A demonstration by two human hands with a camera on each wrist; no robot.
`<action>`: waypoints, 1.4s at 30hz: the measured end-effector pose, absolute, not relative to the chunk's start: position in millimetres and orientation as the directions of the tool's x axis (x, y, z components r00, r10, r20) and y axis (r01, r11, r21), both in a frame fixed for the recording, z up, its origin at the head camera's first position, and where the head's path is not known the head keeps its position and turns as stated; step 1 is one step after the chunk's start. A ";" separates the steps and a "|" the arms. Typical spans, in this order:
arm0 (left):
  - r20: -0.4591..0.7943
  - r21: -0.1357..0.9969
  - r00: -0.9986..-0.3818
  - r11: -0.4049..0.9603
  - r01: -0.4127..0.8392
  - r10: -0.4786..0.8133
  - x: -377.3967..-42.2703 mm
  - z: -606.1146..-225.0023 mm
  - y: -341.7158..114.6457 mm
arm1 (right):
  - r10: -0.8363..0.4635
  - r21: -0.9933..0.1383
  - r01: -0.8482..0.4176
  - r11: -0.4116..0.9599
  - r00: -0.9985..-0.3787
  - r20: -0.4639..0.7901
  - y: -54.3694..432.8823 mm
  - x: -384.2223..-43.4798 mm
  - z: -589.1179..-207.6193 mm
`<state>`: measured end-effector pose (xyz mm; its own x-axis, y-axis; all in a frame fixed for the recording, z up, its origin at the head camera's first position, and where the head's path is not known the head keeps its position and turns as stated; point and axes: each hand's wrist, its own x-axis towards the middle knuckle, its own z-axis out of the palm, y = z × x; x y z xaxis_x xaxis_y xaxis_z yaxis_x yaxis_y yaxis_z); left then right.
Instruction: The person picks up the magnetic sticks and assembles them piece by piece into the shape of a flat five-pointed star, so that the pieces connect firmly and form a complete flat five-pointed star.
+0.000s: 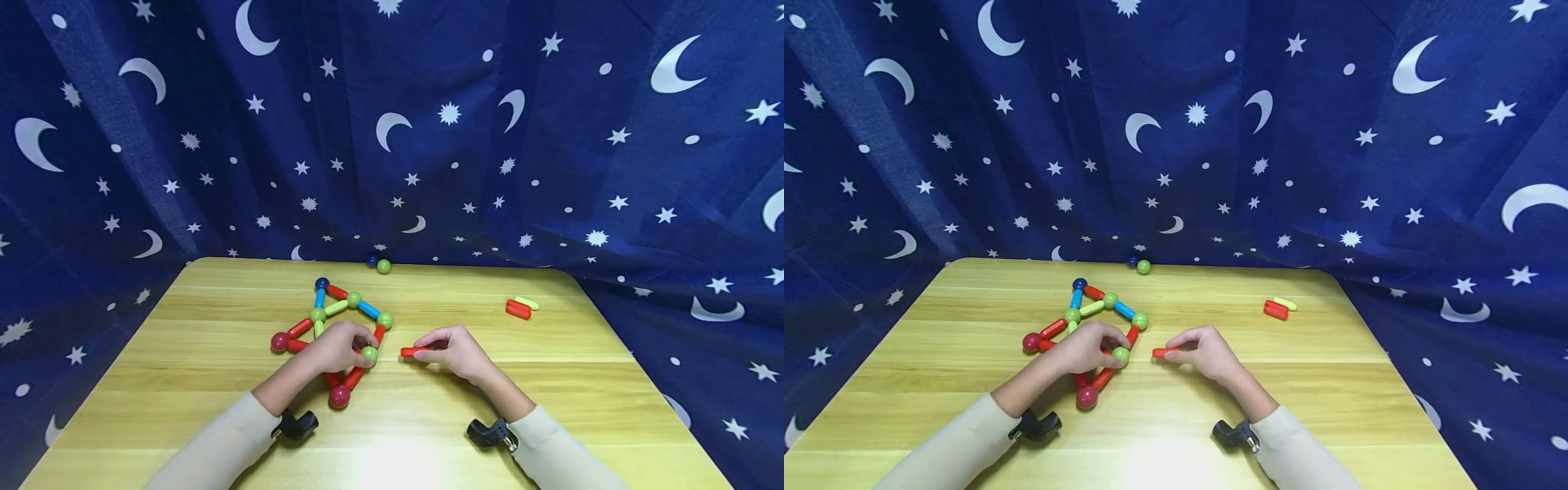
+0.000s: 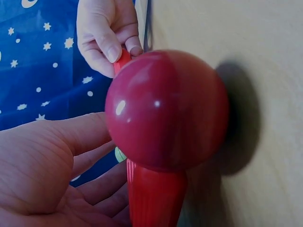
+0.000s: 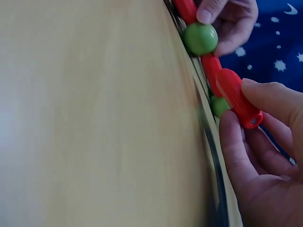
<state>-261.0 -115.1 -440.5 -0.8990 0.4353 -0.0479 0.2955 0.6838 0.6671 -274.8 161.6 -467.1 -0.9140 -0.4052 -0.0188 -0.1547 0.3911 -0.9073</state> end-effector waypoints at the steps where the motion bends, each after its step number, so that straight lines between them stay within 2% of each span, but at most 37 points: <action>1: -0.053 0.668 -0.898 0.684 0.293 0.437 -261.4 -440.4 -115.5 | -0.408 -0.911 -0.149 0.384 -0.913 -0.023 158.8 -274.6 -467.5; 10: -0.065 0.675 -0.896 0.681 0.284 0.438 -262.7 -440.6 -116.0 | -0.459 -0.941 -0.112 0.319 -0.887 -0.050 135.4 -274.1 -471.8; 21: -0.061 0.673 -0.894 0.680 0.291 0.443 -263.8 -440.0 -114.1 | -0.456 -0.945 -0.086 0.315 -0.887 -0.071 124.5 -273.4 -472.6; 26: -0.072 0.673 -0.899 0.686 0.277 0.433 -263.2 -440.1 -114.5 | -0.484 -0.933 -0.126 0.337 -0.873 -0.057 127.3 -274.3 -470.6; 33: -0.079 0.681 -0.904 0.685 0.259 0.420 -261.6 -440.4 -114.8 | -0.442 -0.930 -0.140 0.340 -0.897 -0.026 158.9 -284.7 -464.0; 42: -0.075 0.677 -0.904 0.687 0.264 0.421 -261.4 -440.9 -114.6 | -0.234 -0.874 -0.204 0.442 -0.966 0.107 235.4 -309.9 -455.9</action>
